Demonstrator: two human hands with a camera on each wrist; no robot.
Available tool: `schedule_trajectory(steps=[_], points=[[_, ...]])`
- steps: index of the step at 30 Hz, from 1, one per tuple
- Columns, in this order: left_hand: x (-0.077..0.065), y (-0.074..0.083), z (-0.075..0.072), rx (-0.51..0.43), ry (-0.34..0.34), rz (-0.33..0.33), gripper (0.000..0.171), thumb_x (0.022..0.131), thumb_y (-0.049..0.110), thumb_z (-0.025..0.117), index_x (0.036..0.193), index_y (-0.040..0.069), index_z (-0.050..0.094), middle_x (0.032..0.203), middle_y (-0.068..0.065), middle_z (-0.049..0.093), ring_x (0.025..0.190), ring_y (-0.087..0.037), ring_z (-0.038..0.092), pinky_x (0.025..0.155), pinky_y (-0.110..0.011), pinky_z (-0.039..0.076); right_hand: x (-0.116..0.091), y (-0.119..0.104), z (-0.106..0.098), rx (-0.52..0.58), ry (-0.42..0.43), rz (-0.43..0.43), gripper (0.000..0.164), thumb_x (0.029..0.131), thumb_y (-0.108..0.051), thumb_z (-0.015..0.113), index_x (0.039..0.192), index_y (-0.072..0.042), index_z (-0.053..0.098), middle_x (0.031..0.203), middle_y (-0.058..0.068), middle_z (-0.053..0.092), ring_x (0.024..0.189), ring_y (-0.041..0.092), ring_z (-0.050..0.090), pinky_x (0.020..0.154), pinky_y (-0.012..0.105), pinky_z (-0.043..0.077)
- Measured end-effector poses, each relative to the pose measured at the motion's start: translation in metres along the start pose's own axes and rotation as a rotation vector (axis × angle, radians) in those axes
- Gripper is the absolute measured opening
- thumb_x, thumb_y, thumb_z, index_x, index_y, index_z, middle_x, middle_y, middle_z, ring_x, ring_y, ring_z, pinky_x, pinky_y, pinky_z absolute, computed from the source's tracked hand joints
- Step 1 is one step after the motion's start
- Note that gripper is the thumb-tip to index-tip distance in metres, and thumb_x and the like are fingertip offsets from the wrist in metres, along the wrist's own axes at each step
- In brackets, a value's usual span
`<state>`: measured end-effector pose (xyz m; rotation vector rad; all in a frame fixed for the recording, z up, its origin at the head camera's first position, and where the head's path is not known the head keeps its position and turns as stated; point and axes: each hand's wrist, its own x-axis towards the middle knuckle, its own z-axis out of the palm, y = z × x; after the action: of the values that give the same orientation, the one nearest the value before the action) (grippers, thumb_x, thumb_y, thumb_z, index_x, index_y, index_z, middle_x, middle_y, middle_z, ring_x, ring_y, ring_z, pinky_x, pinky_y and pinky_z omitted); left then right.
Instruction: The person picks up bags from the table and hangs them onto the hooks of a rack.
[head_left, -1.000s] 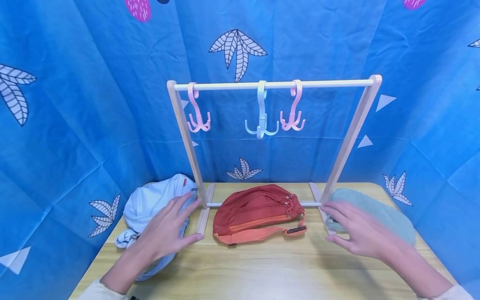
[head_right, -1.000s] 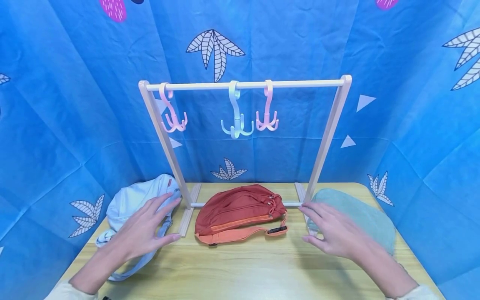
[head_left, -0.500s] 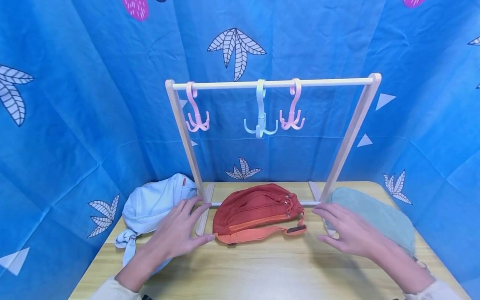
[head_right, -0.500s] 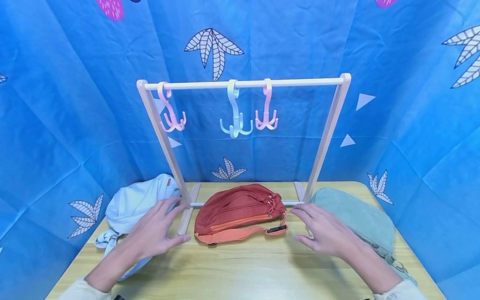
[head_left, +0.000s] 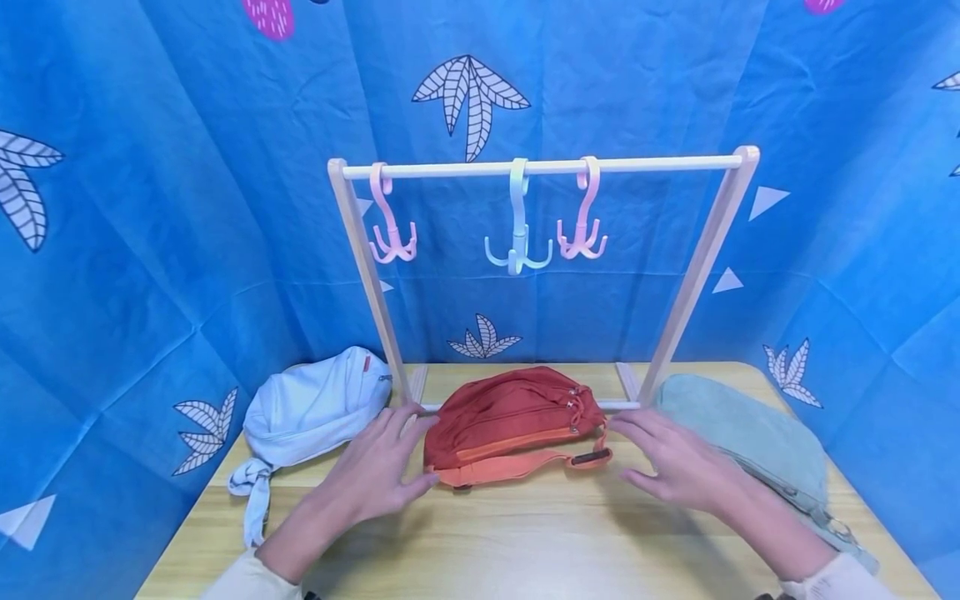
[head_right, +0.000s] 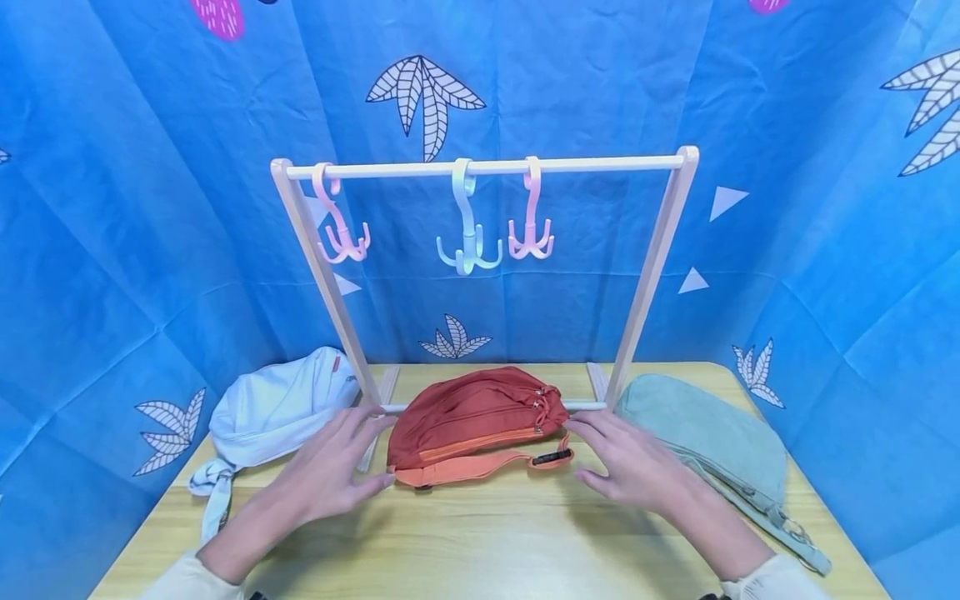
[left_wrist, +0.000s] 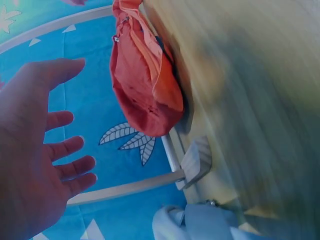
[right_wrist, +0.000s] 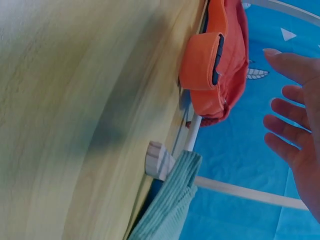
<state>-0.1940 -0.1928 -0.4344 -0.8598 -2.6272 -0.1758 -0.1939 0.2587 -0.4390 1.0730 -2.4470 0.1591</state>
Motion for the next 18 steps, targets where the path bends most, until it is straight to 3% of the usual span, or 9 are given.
schedule_trajectory(steps=[5, 11, 18], points=[[0.003, 0.004, 0.009, -0.027, 0.001, 0.013, 0.071, 0.081, 0.047, 0.082, 0.141, 0.017, 0.058, 0.14, -0.008, 0.059, 0.125, -0.027, 0.058, 0.092, -0.05, 0.059, 0.002, -0.002, 0.007, 0.027, 0.017, -0.021, 0.068, 0.07, -0.027, 0.094, 0.128, -0.006, 0.067, 0.128, 0.009, 0.07, 0.118, 0.027, 0.068, 0.095, 0.046, 0.06], [0.008, 0.008, 0.017, -0.056, 0.005, 0.049, 0.071, 0.081, 0.043, 0.084, 0.141, 0.013, 0.06, 0.139, -0.01, 0.061, 0.129, -0.03, 0.059, 0.099, -0.052, 0.057, 0.006, -0.005, 0.016, 0.053, 0.036, -0.03, 0.067, 0.07, -0.025, 0.094, 0.128, -0.005, 0.067, 0.128, 0.009, 0.069, 0.116, 0.027, 0.068, 0.093, 0.044, 0.061], [0.015, 0.015, 0.024, -0.039, 0.033, 0.114, 0.065, 0.081, 0.038, 0.084, 0.137, 0.012, 0.061, 0.128, -0.005, 0.063, 0.117, -0.022, 0.062, 0.095, -0.042, 0.058, 0.01, -0.009, 0.023, 0.061, 0.002, -0.016, 0.063, 0.073, -0.026, 0.093, 0.127, -0.005, 0.068, 0.127, 0.01, 0.069, 0.117, 0.026, 0.068, 0.094, 0.044, 0.061]])
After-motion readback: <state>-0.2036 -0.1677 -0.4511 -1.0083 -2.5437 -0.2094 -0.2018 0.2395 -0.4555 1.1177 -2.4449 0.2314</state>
